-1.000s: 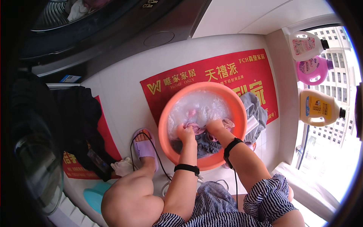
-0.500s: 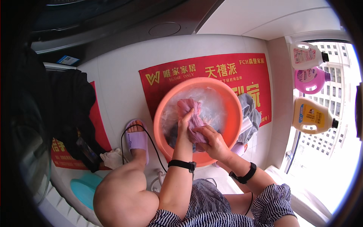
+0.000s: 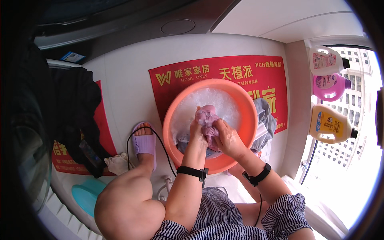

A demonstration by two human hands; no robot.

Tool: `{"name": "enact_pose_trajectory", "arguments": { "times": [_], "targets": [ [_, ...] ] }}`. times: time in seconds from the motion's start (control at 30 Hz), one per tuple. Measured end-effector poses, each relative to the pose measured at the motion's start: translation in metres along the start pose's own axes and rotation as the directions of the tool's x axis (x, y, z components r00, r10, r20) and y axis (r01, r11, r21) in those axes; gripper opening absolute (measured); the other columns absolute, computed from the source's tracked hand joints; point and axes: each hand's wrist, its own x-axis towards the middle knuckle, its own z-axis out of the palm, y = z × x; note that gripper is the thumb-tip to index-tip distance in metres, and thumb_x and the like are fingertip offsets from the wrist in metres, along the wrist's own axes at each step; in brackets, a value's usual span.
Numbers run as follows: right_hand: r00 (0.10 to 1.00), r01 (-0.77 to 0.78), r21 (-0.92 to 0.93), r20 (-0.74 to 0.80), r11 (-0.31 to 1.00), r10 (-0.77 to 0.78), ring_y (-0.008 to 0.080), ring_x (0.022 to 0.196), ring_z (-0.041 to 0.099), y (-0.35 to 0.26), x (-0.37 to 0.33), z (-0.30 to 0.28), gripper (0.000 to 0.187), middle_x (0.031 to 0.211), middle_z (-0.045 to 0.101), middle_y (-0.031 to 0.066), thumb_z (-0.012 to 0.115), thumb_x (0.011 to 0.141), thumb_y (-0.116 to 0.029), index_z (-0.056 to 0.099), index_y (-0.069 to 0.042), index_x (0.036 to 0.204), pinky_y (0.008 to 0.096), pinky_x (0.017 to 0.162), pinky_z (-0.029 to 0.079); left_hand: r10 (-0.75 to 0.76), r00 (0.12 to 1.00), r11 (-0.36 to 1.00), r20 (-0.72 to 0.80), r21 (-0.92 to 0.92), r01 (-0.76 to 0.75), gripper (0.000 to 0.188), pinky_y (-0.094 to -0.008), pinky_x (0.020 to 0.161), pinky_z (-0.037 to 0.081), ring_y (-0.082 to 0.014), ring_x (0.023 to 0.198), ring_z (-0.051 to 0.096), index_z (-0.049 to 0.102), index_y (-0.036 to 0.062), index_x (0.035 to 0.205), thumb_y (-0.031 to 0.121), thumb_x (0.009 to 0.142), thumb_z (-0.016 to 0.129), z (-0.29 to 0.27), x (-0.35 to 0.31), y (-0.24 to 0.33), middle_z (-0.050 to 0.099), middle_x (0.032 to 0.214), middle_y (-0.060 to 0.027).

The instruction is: Washing pink undergarments by hand in a pink basin with soap.

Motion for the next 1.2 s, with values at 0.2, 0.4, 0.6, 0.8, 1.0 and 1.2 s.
{"name": "enact_pose_trajectory", "arguments": {
  "times": [0.2, 0.4, 0.6, 0.8, 1.0, 1.2],
  "targets": [
    [0.946, -0.273, 0.141, -0.143, 0.952, 0.293, 0.0434, 0.094, 0.061, 0.057, 0.006, -0.013, 0.037, 0.103, 0.059, 0.0219, 0.064, 0.08, -0.004, 0.055, -0.004, 0.116, 0.0466, 0.083, 0.049, 0.26, 0.7, 0.848, -0.665, 0.504, 0.165, 0.056, -0.0392, 0.089, 0.053, -0.0209, 0.107, 0.061, 0.054, 0.0003, 0.129, 0.037, 0.09, 0.068, 0.044, 0.005, 0.002, 0.063, 0.115, -0.011],
    [0.923, -0.374, -0.252, -0.195, 0.892, 0.332, 0.0408, 0.117, 0.049, 0.042, 0.019, -0.015, 0.067, 0.124, 0.05, 0.0157, 0.077, 0.072, -0.011, 0.05, -0.013, 0.133, 0.0472, 0.095, 0.044, 0.79, 0.612, -0.04, -0.026, 0.995, 0.093, 0.046, -0.0391, 0.099, 0.045, -0.0284, 0.11, 0.06, 0.061, 0.0018, 0.123, -0.002, 0.077, 0.066, -0.003, -0.006, 0.014, 0.063, 0.115, -0.015],
    [0.982, 0.151, -0.628, 0.006, 0.764, -0.19, 0.0434, 0.124, 0.042, 0.053, 0.043, 0.028, 0.092, 0.137, 0.043, 0.0122, 0.082, 0.067, -0.033, 0.038, -0.033, 0.148, 0.0603, 0.1, 0.037, 0.654, 0.757, -0.312, -0.021, 0.903, 0.295, 0.053, -0.0453, 0.097, 0.044, -0.0379, 0.113, 0.054, 0.067, 0.0162, 0.121, -0.009, 0.077, 0.052, -0.008, -0.011, 0.014, 0.059, 0.117, -0.0178],
    [0.892, -0.098, -0.676, 0.266, 0.73, 0.366, 0.0362, 0.136, 0.036, 0.097, 0.07, 0.066, 0.05, 0.141, 0.048, 0.0113, 0.062, 0.087, -0.03, 0.052, -0.023, 0.136, 0.0605, 0.103, 0.035, 0.733, 0.676, -0.198, -0.071, 0.929, 0.313, 0.043, -0.0418, 0.099, 0.043, -0.0336, 0.113, 0.056, 0.066, 0.0059, 0.119, -0.006, 0.078, 0.058, -0.027, -0.013, 0.021, 0.061, 0.115, -0.0183],
    [0.937, -0.33, -0.309, 0.002, 0.892, 0.348, 0.0443, 0.119, 0.049, 0.101, 0.072, 0.08, 0.05, 0.133, 0.049, 0.0247, 0.06, 0.084, -0.015, 0.05, -0.005, 0.132, 0.0481, 0.098, 0.044, 0.703, 0.612, 0.446, -0.361, 0.895, 0.016, 0.049, -0.0372, 0.105, 0.04, -0.0244, 0.128, 0.048, 0.05, 0.001, 0.134, 0.018, 0.092, 0.067, -0.021, -0.002, 0.015, 0.053, 0.135, -0.0153],
    [0.988, -0.119, 0.126, -0.087, 0.985, 0.13, 0.0468, 0.099, 0.059, 0.006, 0.019, 0.042, 0.056, 0.118, 0.052, 0.0269, 0.068, 0.081, -0.01, 0.047, 0.0, 0.132, 0.0472, 0.085, 0.05, 0.33, 0.866, 0.843, -0.376, 0.529, -0.092, 0.062, -0.0363, 0.1, 0.046, -0.021, 0.121, 0.053, 0.042, 0.0085, 0.141, 0.05, 0.097, 0.054, 0.005, -0.007, 0.017, 0.052, 0.134, -0.0084]
  ]
}}
